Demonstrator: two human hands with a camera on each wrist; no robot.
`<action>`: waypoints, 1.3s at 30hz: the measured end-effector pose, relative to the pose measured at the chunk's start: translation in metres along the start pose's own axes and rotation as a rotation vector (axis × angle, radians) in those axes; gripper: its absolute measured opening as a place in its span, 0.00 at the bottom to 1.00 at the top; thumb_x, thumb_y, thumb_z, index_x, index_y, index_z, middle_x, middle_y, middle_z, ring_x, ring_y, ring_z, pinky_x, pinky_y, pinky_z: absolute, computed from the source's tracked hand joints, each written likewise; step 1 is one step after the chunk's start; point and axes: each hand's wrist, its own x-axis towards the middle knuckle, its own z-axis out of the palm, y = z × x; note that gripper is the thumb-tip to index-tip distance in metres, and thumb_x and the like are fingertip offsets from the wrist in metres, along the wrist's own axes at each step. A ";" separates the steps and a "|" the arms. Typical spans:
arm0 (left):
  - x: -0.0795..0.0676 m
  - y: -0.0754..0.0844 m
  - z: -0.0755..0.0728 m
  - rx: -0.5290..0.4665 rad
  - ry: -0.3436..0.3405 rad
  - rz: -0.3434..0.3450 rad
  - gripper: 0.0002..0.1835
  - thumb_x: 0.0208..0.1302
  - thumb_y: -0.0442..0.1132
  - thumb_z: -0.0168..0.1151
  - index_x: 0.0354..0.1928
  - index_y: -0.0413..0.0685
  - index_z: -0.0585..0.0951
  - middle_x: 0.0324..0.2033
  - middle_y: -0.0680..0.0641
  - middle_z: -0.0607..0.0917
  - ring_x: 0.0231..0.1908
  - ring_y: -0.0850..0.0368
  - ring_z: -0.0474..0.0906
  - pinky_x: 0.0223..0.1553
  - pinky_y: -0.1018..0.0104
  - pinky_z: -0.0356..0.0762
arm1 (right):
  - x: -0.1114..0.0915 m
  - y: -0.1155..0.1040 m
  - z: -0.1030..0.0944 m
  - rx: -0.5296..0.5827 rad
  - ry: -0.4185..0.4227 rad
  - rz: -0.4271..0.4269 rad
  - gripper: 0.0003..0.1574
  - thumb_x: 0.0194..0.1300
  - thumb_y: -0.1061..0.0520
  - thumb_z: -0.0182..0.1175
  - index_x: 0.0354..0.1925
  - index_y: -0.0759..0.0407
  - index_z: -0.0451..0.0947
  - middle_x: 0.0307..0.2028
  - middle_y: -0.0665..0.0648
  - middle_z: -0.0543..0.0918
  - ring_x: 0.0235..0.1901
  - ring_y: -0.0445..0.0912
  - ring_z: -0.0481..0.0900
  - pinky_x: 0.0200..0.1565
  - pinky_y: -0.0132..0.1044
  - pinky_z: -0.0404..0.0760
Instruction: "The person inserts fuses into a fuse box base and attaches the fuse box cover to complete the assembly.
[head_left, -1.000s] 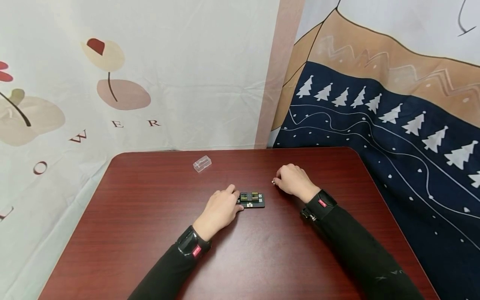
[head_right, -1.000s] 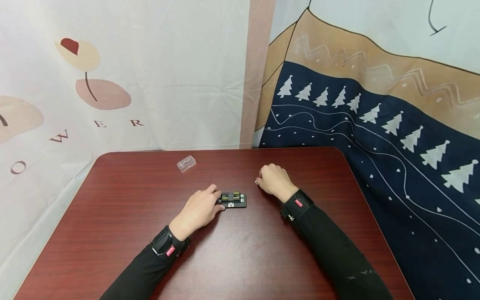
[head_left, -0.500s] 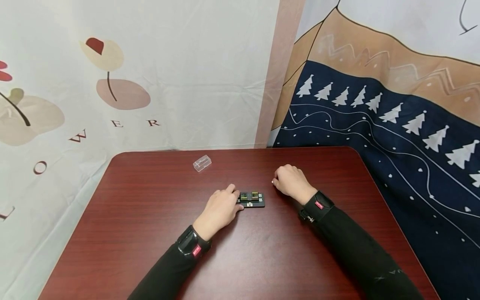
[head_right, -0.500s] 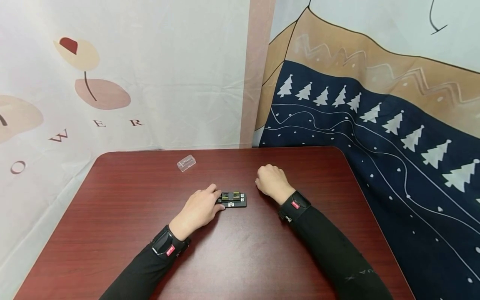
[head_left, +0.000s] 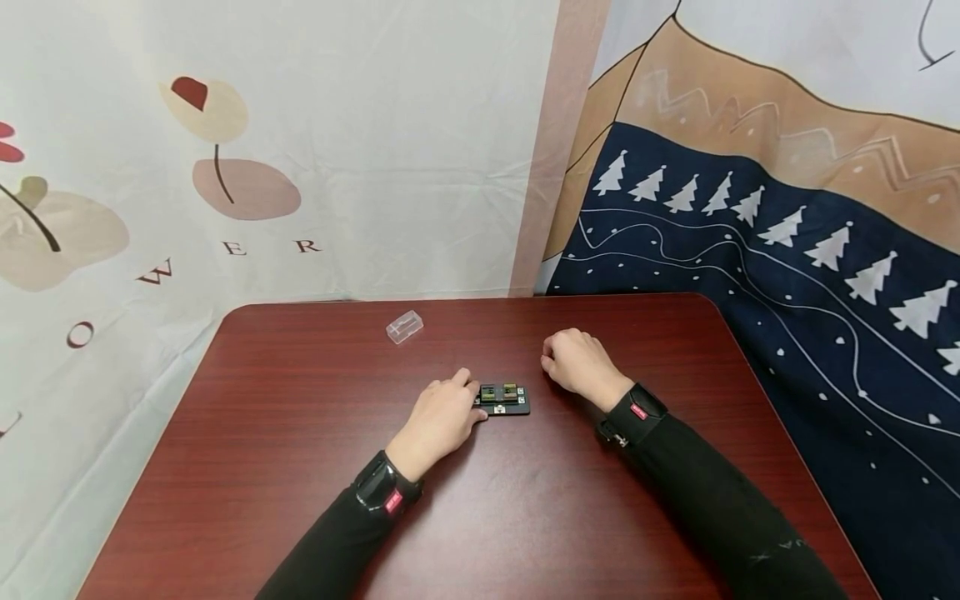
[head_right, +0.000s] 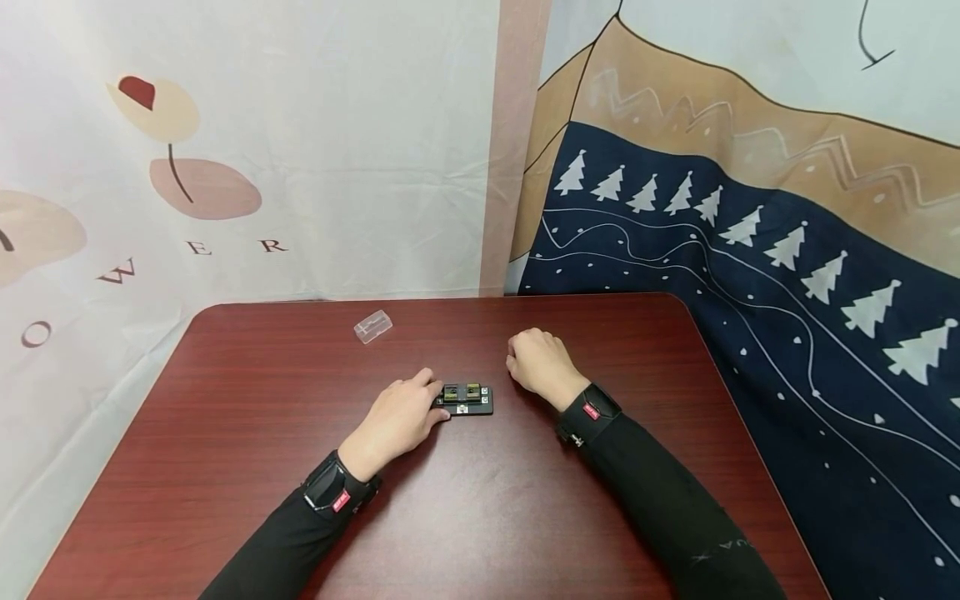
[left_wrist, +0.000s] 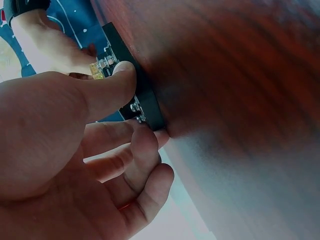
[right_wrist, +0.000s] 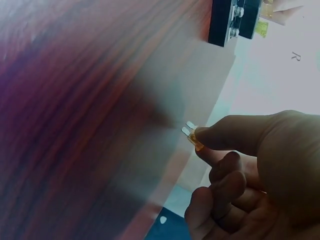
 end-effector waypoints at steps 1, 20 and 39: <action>0.000 0.000 0.000 0.000 -0.001 0.001 0.22 0.67 0.51 0.71 0.52 0.41 0.87 0.41 0.46 0.79 0.33 0.47 0.82 0.43 0.50 0.81 | 0.000 -0.001 0.000 0.007 0.001 -0.005 0.07 0.67 0.56 0.67 0.32 0.54 0.88 0.32 0.53 0.88 0.31 0.50 0.82 0.35 0.50 0.84; 0.000 -0.002 0.003 -0.003 0.009 0.001 0.22 0.66 0.51 0.72 0.52 0.41 0.87 0.41 0.46 0.79 0.33 0.46 0.83 0.42 0.49 0.81 | -0.003 -0.037 -0.010 0.106 0.033 -0.146 0.04 0.67 0.56 0.68 0.35 0.52 0.89 0.30 0.48 0.85 0.29 0.44 0.78 0.31 0.42 0.79; 0.002 -0.006 0.002 0.013 0.025 0.016 0.20 0.65 0.51 0.73 0.47 0.43 0.87 0.41 0.46 0.79 0.33 0.43 0.85 0.42 0.49 0.82 | -0.005 -0.064 -0.005 0.141 -0.011 -0.281 0.06 0.68 0.57 0.66 0.36 0.51 0.90 0.34 0.46 0.87 0.31 0.40 0.79 0.35 0.39 0.81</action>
